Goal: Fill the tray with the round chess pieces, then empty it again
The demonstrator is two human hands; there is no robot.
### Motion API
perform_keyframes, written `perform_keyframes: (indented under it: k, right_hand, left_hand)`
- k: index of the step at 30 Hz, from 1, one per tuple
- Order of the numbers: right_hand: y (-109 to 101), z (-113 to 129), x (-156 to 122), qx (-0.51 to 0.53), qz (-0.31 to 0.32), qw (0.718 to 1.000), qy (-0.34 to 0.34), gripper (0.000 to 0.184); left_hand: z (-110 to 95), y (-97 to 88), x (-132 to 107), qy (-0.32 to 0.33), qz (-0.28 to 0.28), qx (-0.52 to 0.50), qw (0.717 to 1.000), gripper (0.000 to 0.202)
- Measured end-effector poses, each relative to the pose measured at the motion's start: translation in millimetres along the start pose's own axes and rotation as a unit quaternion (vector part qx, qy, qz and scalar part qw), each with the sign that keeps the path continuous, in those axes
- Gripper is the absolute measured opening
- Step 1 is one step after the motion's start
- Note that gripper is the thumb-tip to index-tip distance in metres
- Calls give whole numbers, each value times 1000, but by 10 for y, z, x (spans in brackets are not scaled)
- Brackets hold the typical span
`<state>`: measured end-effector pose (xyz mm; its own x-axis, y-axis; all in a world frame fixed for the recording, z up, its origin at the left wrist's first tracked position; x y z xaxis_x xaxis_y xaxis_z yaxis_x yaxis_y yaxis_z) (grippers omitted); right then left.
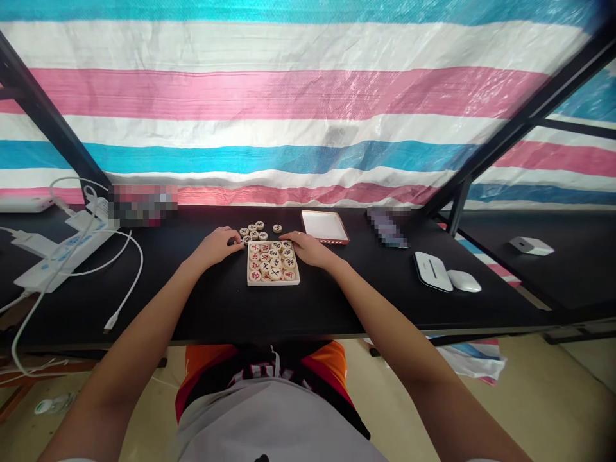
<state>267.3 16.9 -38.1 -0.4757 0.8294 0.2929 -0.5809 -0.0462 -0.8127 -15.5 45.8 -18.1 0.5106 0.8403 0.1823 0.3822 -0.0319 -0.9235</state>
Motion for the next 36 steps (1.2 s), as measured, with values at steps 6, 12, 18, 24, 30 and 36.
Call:
perform_keyframes:
  k: [6, 12, 18, 24, 30, 36]
  right_hand:
    - [-15, 17, -6, 4, 3, 1000, 7, 38]
    - [-3, 0, -3, 1, 0, 1000, 1, 37]
    - [4, -12, -3, 4, 0, 1000, -2, 37]
    - [-11, 9, -5, -1, 1, 1000, 1, 38]
    - [0, -4, -1, -4, 0, 1000, -2, 37]
    - [-12, 17, -1, -1, 5, 1000, 4, 36]
  left_hand:
    - [-25, -16, -20, -16, 26, 22, 999, 39]
    - [-61, -12, -30, 0, 19, 5, 1000, 38]
    - [-177, -54, -60, 47, -36, -41, 997, 34]
    - [-531, -16, -128, 152, 5, -67, 986, 41]
    - [-647, 68, -126, 193, 51, -57, 978, 37]
    - [-562, 37, -104, 196, 20, -37, 980, 30]
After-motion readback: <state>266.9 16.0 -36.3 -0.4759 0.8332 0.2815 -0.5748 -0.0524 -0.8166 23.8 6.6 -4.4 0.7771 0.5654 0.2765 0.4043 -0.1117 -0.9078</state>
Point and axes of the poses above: each hand's wrist, its own x-axis towards the middle knuckle, its own y-axis out of the palm, z = x × y, the point moved 1 cm from there along x, towards the middle knuckle, and after that the axes turned 1 degree about x, right-handed, at the moved point
